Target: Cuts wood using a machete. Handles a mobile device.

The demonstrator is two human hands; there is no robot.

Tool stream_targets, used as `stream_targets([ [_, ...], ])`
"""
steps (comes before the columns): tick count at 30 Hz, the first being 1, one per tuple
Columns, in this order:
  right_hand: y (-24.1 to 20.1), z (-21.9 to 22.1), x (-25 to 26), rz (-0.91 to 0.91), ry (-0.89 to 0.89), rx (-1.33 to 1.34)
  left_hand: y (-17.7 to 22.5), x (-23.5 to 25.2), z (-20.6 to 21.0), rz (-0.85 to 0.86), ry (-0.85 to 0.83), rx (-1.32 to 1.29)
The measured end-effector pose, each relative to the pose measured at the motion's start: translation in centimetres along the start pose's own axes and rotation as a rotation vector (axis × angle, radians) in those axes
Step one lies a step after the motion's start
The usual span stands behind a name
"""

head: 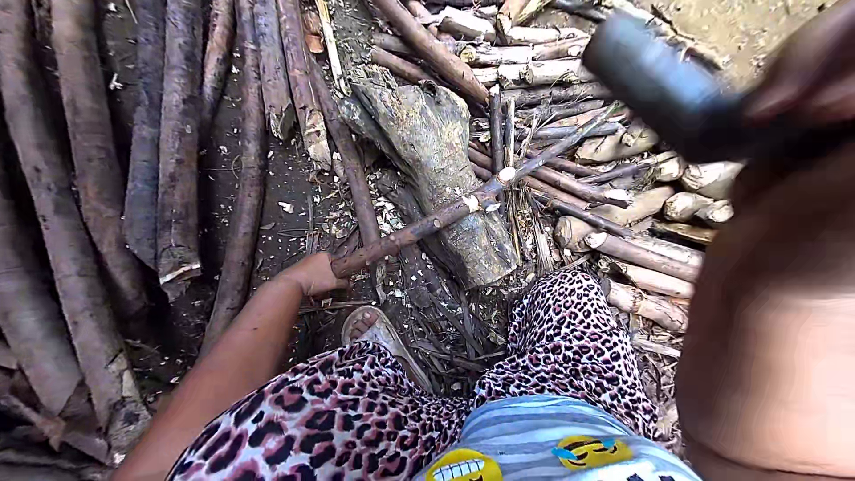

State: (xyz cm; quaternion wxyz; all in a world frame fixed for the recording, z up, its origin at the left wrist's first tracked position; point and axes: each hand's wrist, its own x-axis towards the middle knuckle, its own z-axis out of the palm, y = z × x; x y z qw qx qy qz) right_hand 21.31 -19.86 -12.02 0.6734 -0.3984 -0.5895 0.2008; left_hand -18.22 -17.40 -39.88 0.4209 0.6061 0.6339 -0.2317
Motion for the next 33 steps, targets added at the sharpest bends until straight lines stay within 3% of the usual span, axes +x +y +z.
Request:
stream_targets([
  [2,3.4,0.7,-7.6,0.223,-0.047,-0.276,0.0,0.2,-0.3,-0.012,0.007,0.027],
  [4,8.0,0.3,-18.5,0.704,-0.359,-0.556,-0.2,0.0,-0.3,-0.01,0.007,0.038],
  [6,10.6,0.5,-23.6,1.153,-0.641,-0.619,-0.1,-0.4,-0.6,0.003,0.007,0.054],
  [8,11.2,0.8,-24.3,1.309,-0.691,-0.558,-0.5,-0.5,-0.7,0.013,0.024,0.077],
  [10,11.0,0.2,-23.4,1.376,-0.617,-0.429,-0.2,-1.0,-0.5,0.007,0.086,0.097],
  [14,9.1,-2.6,-21.0,1.583,-0.409,0.097,0.9,-2.2,-0.5,-0.037,0.171,0.147],
  [17,7.4,-3.1,-18.9,1.391,-0.472,-0.077,0.2,-1.3,-0.3,0.012,0.126,0.115],
  [21,3.9,-2.2,-15.3,0.873,-0.46,-0.136,0.7,-1.6,0.1,0.016,0.057,0.102],
  [24,0.0,-0.8,-9.4,0.37,-0.372,0.014,1.0,-1.9,0.2,0.001,0.02,0.109],
  [27,-2.5,1.8,-3.1,0.016,-0.116,0.023,0.8,-1.9,0.3,-0.006,0.029,0.073],
  [30,-0.2,3.5,-2.8,-0.103,0.069,-0.048,0.7,-1.9,0.3,-0.013,0.041,0.075],
  [31,1.6,3.2,-5.8,-0.044,0.022,-0.15,0.6,-1.7,0.2,-0.014,0.034,0.079],
  [33,6.7,1.3,-15.5,0.284,-0.214,-0.48,0.0,-1.0,0.2,-0.013,0.03,0.079],
])
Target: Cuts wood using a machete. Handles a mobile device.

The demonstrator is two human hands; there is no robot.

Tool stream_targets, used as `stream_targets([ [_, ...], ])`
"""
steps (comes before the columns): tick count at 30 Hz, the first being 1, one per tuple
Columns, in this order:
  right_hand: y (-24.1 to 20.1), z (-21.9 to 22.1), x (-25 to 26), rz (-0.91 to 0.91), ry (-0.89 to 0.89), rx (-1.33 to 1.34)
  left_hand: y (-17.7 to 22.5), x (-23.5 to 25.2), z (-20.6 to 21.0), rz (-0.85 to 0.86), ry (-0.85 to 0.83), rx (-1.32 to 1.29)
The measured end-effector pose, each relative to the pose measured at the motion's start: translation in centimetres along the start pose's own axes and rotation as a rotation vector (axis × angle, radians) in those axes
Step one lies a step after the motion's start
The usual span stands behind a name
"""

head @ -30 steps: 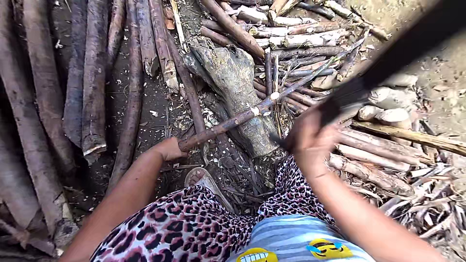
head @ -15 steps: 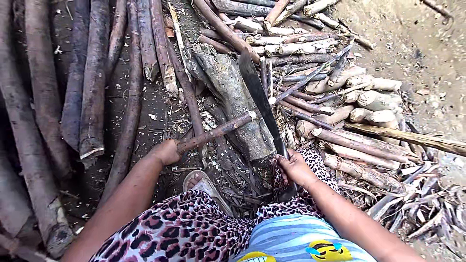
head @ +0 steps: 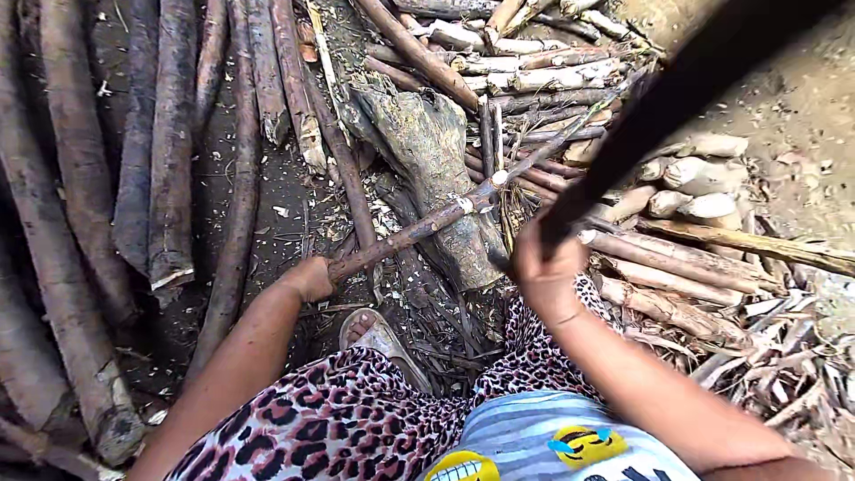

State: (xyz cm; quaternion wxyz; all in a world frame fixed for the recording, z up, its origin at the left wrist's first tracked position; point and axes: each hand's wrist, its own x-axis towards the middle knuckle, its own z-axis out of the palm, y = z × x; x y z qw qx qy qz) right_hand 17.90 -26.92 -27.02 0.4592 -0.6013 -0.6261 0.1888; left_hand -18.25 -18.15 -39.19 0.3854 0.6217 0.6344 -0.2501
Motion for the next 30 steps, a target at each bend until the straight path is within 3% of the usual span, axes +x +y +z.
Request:
stream_targets([
  [2,5.6,1.9,-5.5,0.493,-0.473,-0.212,-0.4,0.2,0.0,0.022,0.004,-0.017],
  [4,6.8,2.9,-5.6,0.818,-0.708,-0.228,-0.5,0.1,-0.1,0.04,0.015,-0.002],
  [6,6.2,2.6,-5.0,0.95,-0.679,-0.064,0.4,-0.8,0.1,0.045,0.042,0.014],
  [8,5.2,1.8,-4.6,1.065,-0.55,0.279,1.1,-1.3,0.1,0.036,0.068,0.025],
  [10,4.2,0.6,-3.9,1.072,-0.465,0.381,1.2,-1.7,-0.3,0.032,0.085,0.045],
  [13,2.4,-2.2,-1.5,0.872,-0.384,0.274,0.0,-1.5,-0.8,0.033,0.081,0.048],
  [21,-8.8,-10.7,10.4,-0.205,0.03,0.678,0.5,-0.8,-1.0,-0.043,0.033,0.039],
  [24,-8.6,-9.5,12.4,-0.356,0.176,0.674,0.9,-0.3,-1.0,-0.048,0.057,0.054],
  [25,-7.2,-7.9,11.1,-0.285,0.197,0.635,0.9,-0.1,-1.0,-0.05,0.053,0.052],
  [27,-1.2,-3.0,3.5,0.037,0.058,0.366,0.7,0.0,-1.2,-0.051,0.017,0.062],
  [29,5.8,0.6,-4.9,0.464,-0.302,0.119,0.8,0.3,-1.4,-0.037,-0.003,0.063],
  [30,7.4,1.8,-6.6,0.682,-0.46,0.025,0.9,0.3,-1.5,-0.028,-0.003,0.068],
])
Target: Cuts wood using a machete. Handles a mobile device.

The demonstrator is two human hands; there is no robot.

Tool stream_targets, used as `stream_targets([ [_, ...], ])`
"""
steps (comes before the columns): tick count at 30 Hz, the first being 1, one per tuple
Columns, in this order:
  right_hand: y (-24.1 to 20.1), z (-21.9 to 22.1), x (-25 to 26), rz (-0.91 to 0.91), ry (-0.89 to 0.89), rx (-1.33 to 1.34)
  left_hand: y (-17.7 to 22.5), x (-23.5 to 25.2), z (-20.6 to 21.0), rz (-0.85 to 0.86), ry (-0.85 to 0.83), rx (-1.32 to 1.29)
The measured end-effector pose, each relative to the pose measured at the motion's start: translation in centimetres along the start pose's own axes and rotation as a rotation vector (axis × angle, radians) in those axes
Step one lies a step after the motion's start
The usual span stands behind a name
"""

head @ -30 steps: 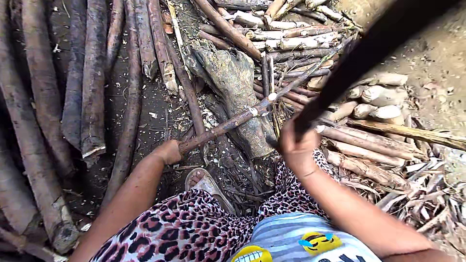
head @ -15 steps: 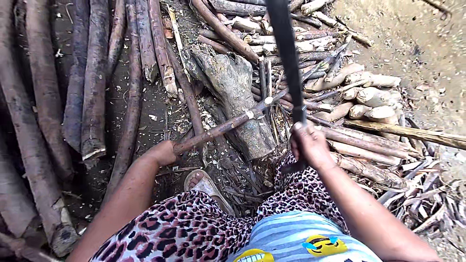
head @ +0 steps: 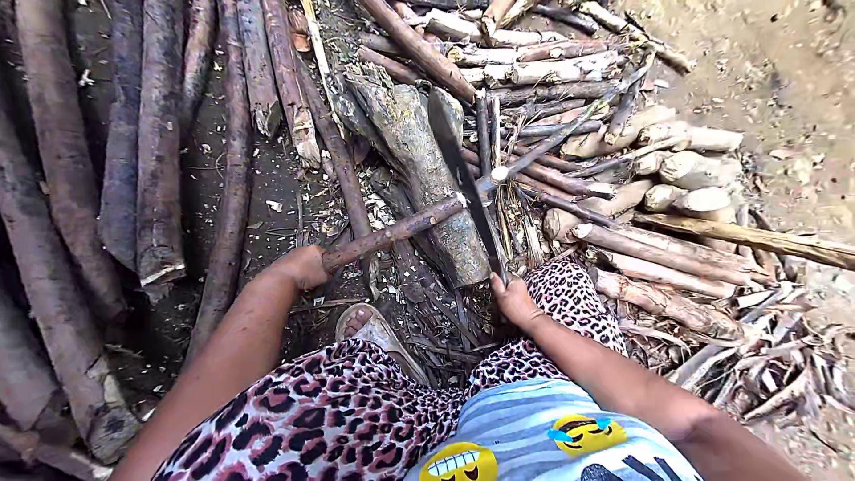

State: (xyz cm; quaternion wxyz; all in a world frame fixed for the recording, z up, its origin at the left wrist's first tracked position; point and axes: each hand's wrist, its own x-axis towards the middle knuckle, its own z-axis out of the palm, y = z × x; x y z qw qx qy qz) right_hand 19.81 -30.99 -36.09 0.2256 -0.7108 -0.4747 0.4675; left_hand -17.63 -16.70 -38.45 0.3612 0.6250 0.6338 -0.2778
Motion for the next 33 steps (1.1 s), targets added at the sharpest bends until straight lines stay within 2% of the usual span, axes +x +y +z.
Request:
stream_targets([
  [1,0.2,0.7,0.2,0.192,-0.099,-0.015,0.2,-0.1,0.1,0.003,0.009,0.005],
  [3,-1.6,0.6,-0.1,0.429,-0.226,0.24,0.2,-0.3,1.0,0.002,0.07,-0.005],
  [5,-3.4,-0.6,-0.5,0.492,-0.307,0.572,1.0,-1.5,1.5,-0.012,0.205,-0.029],
  [6,-3.8,-0.9,-0.7,0.466,-0.3,0.629,1.7,-2.7,1.5,-0.034,0.282,-0.019],
  [9,-3.6,-1.9,-0.4,0.333,-0.186,0.511,2.6,-5.4,0.3,-0.051,0.453,0.082],
  [11,-4.2,-3.7,-0.3,0.263,-0.125,0.446,2.7,-6.4,-1.5,0.005,0.421,0.11],
  [13,-5.7,-6.3,-0.6,0.151,-0.052,0.413,3.0,-7.6,-3.6,0.072,0.316,0.181],
  [15,-7.7,-9.1,-1.3,-0.039,0.054,0.427,3.9,-8.7,-5.7,0.084,0.231,0.271],
  [20,-12.8,-15.7,-1.4,-0.784,0.349,0.645,5.5,-9.5,-9.7,0.125,0.193,0.346],
  [22,-14.6,-16.7,-0.9,-0.92,0.457,0.734,6.8,-10.7,-10.8,0.127,0.183,0.369],
  [23,-14.6,-16.5,-0.6,-0.923,0.497,0.754,7.4,-11.2,-11.1,0.127,0.171,0.374],
  [24,-13.7,-15.7,-0.5,-0.865,0.515,0.728,7.8,-11.5,-11.5,0.124,0.154,0.377],
  [26,-9.3,-12.0,-0.3,-0.55,0.429,0.517,8.2,-11.9,-12.1,0.11,0.125,0.372],
  [28,-3.9,-7.3,0.6,-0.123,0.118,0.254,8.8,-12.6,-13.1,0.093,0.13,0.373],
  [30,-0.8,-4.0,1.9,0.213,-0.214,0.145,10.7,-13.4,-14.7,0.055,0.144,0.515],
  [33,-1.3,-2.5,1.9,0.298,-0.322,0.221,16.9,-16.2,-17.9,-0.085,0.111,0.704],
])
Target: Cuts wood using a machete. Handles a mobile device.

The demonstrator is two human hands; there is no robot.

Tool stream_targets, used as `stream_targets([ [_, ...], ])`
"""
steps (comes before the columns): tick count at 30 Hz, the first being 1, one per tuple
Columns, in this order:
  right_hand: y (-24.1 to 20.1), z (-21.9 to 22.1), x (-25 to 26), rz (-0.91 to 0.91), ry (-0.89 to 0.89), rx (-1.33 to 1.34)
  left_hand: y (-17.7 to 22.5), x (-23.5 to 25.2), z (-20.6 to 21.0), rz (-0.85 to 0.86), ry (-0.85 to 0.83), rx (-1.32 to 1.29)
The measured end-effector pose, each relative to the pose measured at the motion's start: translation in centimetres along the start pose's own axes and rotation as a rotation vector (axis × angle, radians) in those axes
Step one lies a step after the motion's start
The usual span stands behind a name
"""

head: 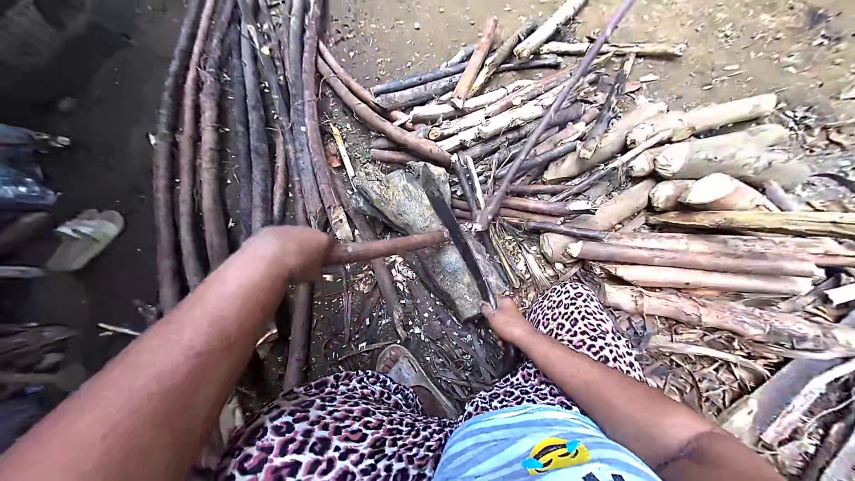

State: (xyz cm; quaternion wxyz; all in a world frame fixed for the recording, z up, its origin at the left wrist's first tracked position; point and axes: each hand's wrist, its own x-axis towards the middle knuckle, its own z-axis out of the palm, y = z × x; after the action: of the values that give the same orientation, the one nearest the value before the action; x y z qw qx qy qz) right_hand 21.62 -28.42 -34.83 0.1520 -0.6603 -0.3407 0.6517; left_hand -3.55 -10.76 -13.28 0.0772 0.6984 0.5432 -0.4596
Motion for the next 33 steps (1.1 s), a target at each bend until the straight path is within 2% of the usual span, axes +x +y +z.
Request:
stream_targets([
  [2,-1.0,-1.2,-1.3,-0.013,-0.027,0.079,1.3,-1.3,-3.0,-0.031,-0.059,0.05],
  [5,-2.4,-5.3,-3.2,-0.007,-0.1,0.244,1.2,-3.0,-5.5,-0.039,-0.09,-0.051],
  [8,-1.8,-8.2,-2.9,0.005,-0.173,0.403,-0.9,-4.2,-6.1,-0.004,-0.074,-0.325],
  [11,-0.1,-7.9,-1.7,0.065,-0.246,0.696,-0.9,-3.0,-5.2,0.125,0.019,-0.664],
  [14,0.8,-6.4,-0.7,0.134,-0.392,0.923,3.6,-1.0,-5.2,0.369,-0.011,-0.997],
  [16,1.6,-6.0,-0.1,0.147,-0.467,0.967,8.9,1.1,-5.1,0.485,-0.032,-1.119],
  [20,3.1,-5.4,1.9,0.164,-0.563,0.933,20.0,3.3,-6.2,0.603,-0.061,-1.301],
  [22,3.6,-5.5,2.7,0.162,-0.539,0.85,23.5,3.7,-7.0,0.748,-0.102,-1.288],
  [24,3.9,-5.8,3.1,0.165,-0.473,0.757,24.8,4.3,-7.8,0.972,-0.132,-1.153],
  [26,3.7,-6.3,2.9,0.165,-0.41,0.708,25.1,4.8,-8.5,1.226,-0.26,-0.987],
  [28,2.0,-7.9,0.3,0.123,-0.297,0.752,26.2,4.1,-9.4,1.376,-0.442,-0.794],
  [30,0.4,-9.8,-3.1,-0.027,-0.2,0.817,28.9,2.8,-9.7,1.37,-0.466,-0.608],
  [32,2.9,-9.1,-1.5,-0.321,-0.237,0.858,32.3,2.3,-9.4,1.343,-0.375,-0.518],
  [33,4.0,-8.5,-0.2,-0.376,-0.309,0.777,33.8,2.5,-9.2,1.347,-0.306,-0.559],
])
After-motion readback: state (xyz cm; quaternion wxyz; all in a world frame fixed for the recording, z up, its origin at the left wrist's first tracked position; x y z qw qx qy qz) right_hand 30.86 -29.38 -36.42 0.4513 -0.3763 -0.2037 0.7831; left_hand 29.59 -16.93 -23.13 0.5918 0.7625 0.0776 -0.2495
